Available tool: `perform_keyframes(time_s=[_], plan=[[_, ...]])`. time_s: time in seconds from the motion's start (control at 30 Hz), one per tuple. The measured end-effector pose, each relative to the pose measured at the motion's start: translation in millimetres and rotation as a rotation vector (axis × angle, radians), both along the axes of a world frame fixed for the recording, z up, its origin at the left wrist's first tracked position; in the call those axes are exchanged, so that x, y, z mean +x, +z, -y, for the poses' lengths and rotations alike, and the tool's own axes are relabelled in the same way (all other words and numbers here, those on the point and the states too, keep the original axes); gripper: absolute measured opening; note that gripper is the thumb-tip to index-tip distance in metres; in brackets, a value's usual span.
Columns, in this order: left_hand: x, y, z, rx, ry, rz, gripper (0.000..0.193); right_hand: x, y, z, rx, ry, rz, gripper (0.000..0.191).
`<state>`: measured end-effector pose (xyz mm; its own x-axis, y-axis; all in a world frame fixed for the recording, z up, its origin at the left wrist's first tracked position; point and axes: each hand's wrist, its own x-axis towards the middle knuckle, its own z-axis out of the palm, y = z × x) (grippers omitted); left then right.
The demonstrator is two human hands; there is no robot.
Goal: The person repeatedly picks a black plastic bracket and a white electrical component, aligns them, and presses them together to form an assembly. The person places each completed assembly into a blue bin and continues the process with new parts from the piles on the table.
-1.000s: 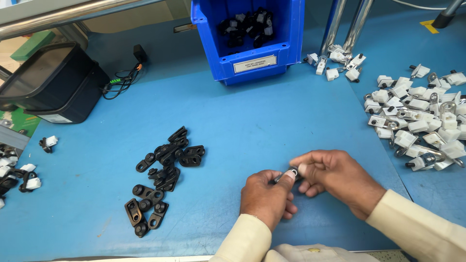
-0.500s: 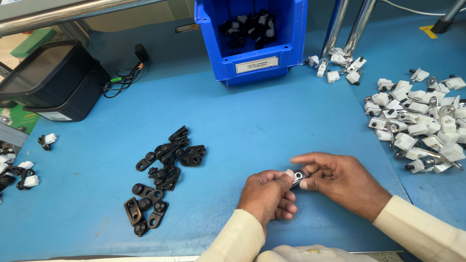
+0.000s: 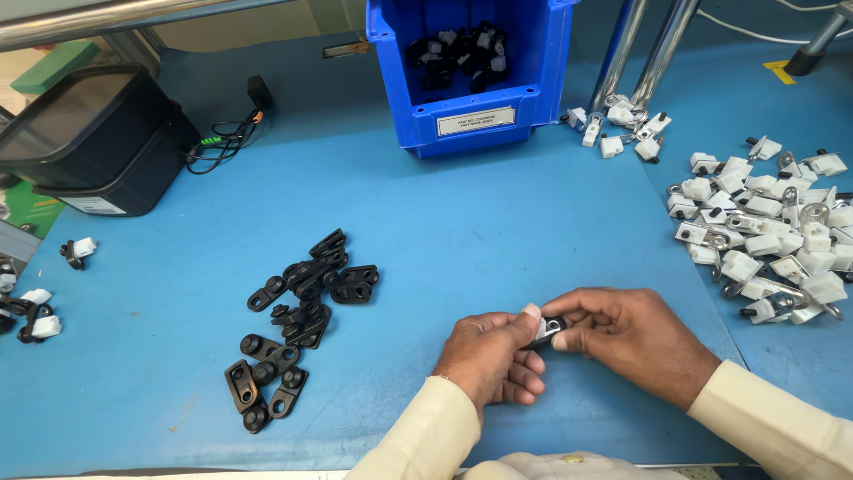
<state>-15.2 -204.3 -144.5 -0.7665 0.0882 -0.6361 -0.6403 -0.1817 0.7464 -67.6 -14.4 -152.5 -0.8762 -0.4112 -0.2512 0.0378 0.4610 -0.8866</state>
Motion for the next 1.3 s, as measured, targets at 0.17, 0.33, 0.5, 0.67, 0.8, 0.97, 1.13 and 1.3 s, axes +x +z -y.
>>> perform_keyframes(time_s=[0.17,0.33,0.5,0.67,0.8,0.97,1.13,1.3], plan=[[4.6,1.1,0.9,-0.078,0.070,-0.154,0.033,-1.1,-3.8,9.3,-0.088,-0.147,0.161,0.031],[6.7,5.3,8.0,-0.326,0.032,-0.285,0.025,-2.4,-2.5,16.6,-0.146,-0.188,0.257,0.031],[15.5,10.5,21.6,-0.404,-0.018,-0.344,0.019,-12.2,-6.8,21.2,-0.222,-0.090,0.383,0.030],[35.1,10.2,51.0,-0.386,-0.046,-0.310,0.028,-49.2,11.5,37.0,-0.075,0.252,0.444,0.040],[35.9,10.8,76.0,-0.376,0.165,-0.258,0.023,-106.2,68.7,79.4,-0.533,-0.080,-0.052,0.042],[31.1,14.2,103.0,-0.517,0.217,-0.252,0.017,-114.4,78.3,87.6,-0.282,-0.175,-0.154,0.025],[24.2,17.1,135.6,-0.925,0.296,-0.352,0.018,-101.5,6.1,40.4,0.024,-0.253,-0.290,0.023],[3.5,22.5,150.1,-1.164,0.169,-0.323,0.035,-184.0,-7.5,-14.1,0.424,-0.355,-0.672,0.038]])
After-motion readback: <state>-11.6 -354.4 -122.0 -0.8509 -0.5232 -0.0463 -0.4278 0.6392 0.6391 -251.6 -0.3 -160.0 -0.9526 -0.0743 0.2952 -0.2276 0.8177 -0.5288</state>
